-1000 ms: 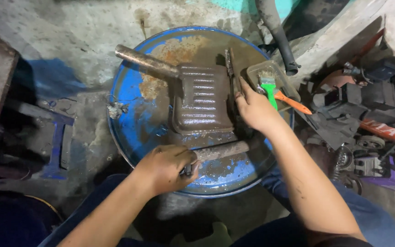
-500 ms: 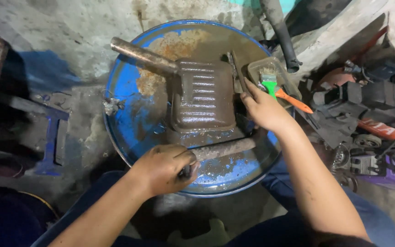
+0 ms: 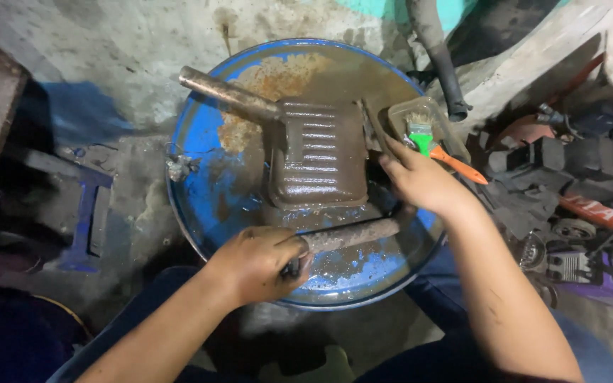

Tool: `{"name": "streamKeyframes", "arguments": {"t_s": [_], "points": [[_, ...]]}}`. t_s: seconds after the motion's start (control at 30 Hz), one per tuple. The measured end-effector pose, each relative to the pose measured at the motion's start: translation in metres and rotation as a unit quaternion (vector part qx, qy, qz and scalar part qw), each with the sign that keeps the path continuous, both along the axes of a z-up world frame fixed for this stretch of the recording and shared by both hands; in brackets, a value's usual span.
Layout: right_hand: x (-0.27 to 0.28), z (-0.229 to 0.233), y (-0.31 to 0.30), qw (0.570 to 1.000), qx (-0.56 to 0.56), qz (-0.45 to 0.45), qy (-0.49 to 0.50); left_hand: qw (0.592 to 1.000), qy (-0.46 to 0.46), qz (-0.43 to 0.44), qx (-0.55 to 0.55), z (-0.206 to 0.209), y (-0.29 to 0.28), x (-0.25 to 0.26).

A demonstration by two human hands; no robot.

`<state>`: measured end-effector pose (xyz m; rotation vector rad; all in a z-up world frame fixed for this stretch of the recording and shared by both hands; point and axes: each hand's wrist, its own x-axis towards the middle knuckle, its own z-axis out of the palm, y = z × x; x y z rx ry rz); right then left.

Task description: The person scrubs a large, dark metal part with a green-handled brush and a dark cloth over a blue barrel. They wipe the part with the cloth, scrub it with the brush, and rotate the part to clean different sides.

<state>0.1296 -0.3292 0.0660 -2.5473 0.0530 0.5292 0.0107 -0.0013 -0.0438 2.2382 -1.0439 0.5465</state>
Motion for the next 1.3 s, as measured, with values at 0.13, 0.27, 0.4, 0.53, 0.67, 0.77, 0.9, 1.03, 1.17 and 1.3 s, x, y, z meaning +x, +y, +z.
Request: {"name": "streamKeyframes", "arguments": {"t_s": [0.13,0.27,0.4,0.53,0.67,0.77,0.9,1.03,1.17,1.3], "points": [[0.016,-0.047,-0.011,1.0,0.012,-0.002,-0.028,1.0,-0.021,0.012,0.004,0.004,-0.001,0.002],[-0.046,0.014,0.008,0.999,0.009,-0.021,0.027,1.0,-0.004,0.007,-0.012,0.007,0.003,-0.009],[-0.057,0.005,0.003,0.999,-0.02,-0.018,0.033,0.999,-0.027,-0.003,-0.022,0.001,0.001,-0.006],[-0.016,-0.031,-0.001,1.0,0.001,-0.02,0.011,0.999,-0.034,0.006,-0.01,-0.001,0.0,-0.007],[-0.008,-0.047,-0.004,0.999,0.034,-0.03,-0.008,0.999,-0.036,0.007,-0.019,-0.003,0.0,-0.004],[-0.047,-0.019,0.007,0.999,0.017,-0.025,0.013,0.999,-0.026,0.007,-0.025,-0.005,0.003,-0.008],[-0.072,-0.006,0.009,0.999,-0.016,-0.025,0.029,0.999,-0.031,0.009,-0.028,-0.002,0.006,-0.006],[-0.043,-0.033,0.005,1.0,-0.004,-0.01,0.012,0.999,-0.022,-0.02,-0.033,-0.002,0.003,-0.006],[0.002,-0.08,-0.001,0.999,0.034,-0.013,-0.039,0.999,0.034,-0.029,-0.003,0.006,0.005,-0.01],[-0.017,-0.094,-0.001,0.991,0.103,-0.047,-0.065,0.998,0.061,-0.007,-0.016,0.02,-0.001,-0.015]]}}
